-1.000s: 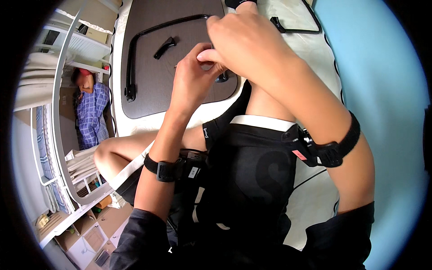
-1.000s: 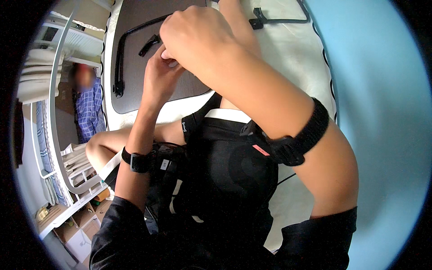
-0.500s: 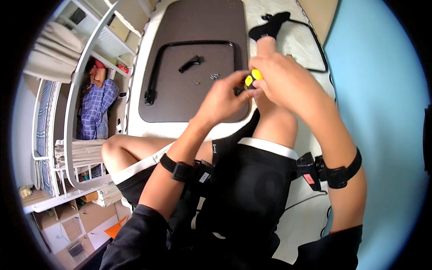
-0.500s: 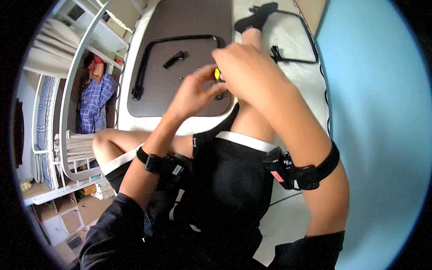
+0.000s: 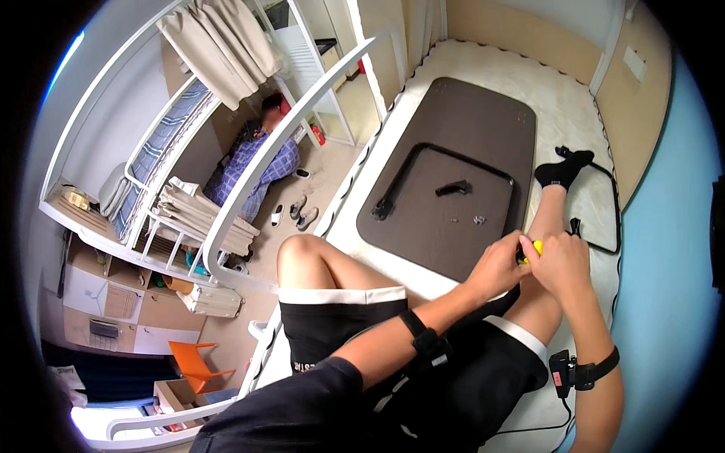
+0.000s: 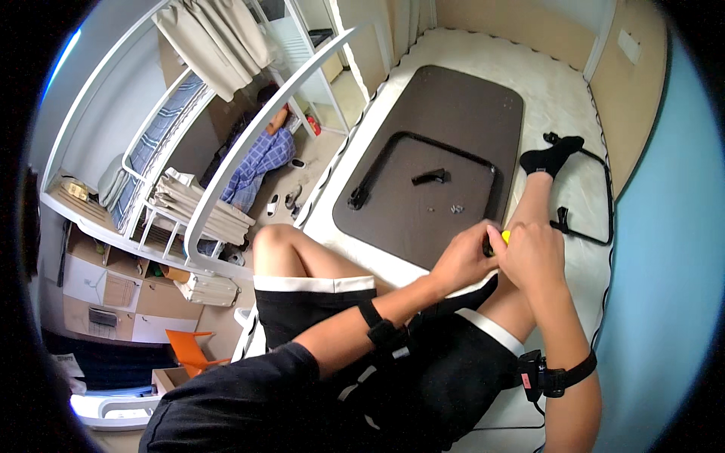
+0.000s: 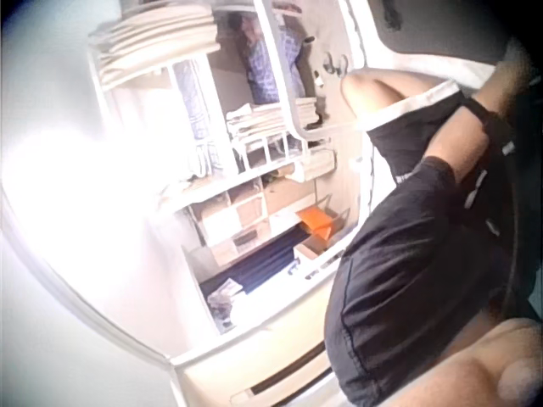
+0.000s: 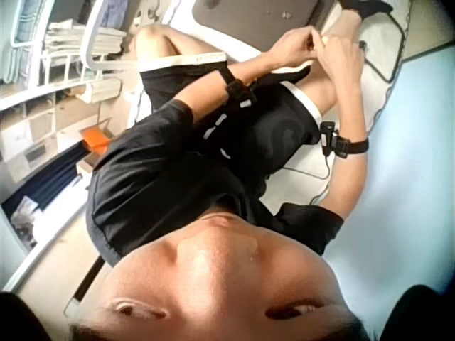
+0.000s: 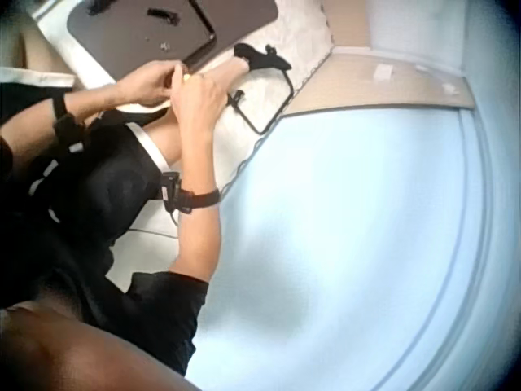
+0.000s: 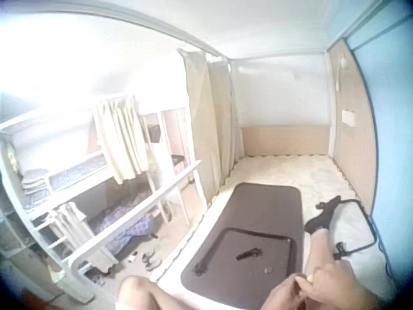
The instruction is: The person assembles a small table by placing the frame pieces onto the tabletop and using a screwdriver to secure them with screws.
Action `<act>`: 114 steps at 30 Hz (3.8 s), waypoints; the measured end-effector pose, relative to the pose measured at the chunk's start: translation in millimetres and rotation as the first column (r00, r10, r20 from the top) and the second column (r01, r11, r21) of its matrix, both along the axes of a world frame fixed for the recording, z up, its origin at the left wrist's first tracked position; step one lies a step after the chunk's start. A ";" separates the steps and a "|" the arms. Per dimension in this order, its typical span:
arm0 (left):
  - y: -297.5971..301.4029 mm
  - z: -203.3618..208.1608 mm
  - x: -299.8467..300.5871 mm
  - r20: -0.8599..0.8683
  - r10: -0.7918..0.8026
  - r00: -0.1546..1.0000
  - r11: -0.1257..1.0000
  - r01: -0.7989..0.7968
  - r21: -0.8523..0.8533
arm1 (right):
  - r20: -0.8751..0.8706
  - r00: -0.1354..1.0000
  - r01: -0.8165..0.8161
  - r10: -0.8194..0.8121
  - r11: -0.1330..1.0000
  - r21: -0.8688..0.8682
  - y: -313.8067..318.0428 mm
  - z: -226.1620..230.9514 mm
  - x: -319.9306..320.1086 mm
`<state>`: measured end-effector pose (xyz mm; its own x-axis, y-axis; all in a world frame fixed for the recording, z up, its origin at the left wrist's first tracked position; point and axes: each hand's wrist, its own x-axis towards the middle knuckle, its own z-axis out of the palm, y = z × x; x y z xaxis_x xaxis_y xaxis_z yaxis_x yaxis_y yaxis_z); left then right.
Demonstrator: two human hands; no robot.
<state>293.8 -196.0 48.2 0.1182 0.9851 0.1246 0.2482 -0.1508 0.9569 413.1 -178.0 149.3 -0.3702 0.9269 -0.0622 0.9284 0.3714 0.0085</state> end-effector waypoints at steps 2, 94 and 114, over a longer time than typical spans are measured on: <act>-3.4 0.5 1.5 0.086 -0.009 0.996 1.000 0.009 0.004 | 0.042 0.999 0.026 -0.025 1.000 -0.016 1.7 5.5 0.9; -2.8 -17.3 -143.1 0.346 0.250 0.904 0.968 -0.241 -0.070 | 0.415 0.881 -0.055 0.227 0.921 -0.386 51.3 -22.6 -26.3; 5.5 -36.0 -131.0 0.262 0.213 0.941 0.976 -0.193 -0.100 | 0.294 0.920 0.370 -0.260 0.827 -0.423 69.3 -34.5 -6.8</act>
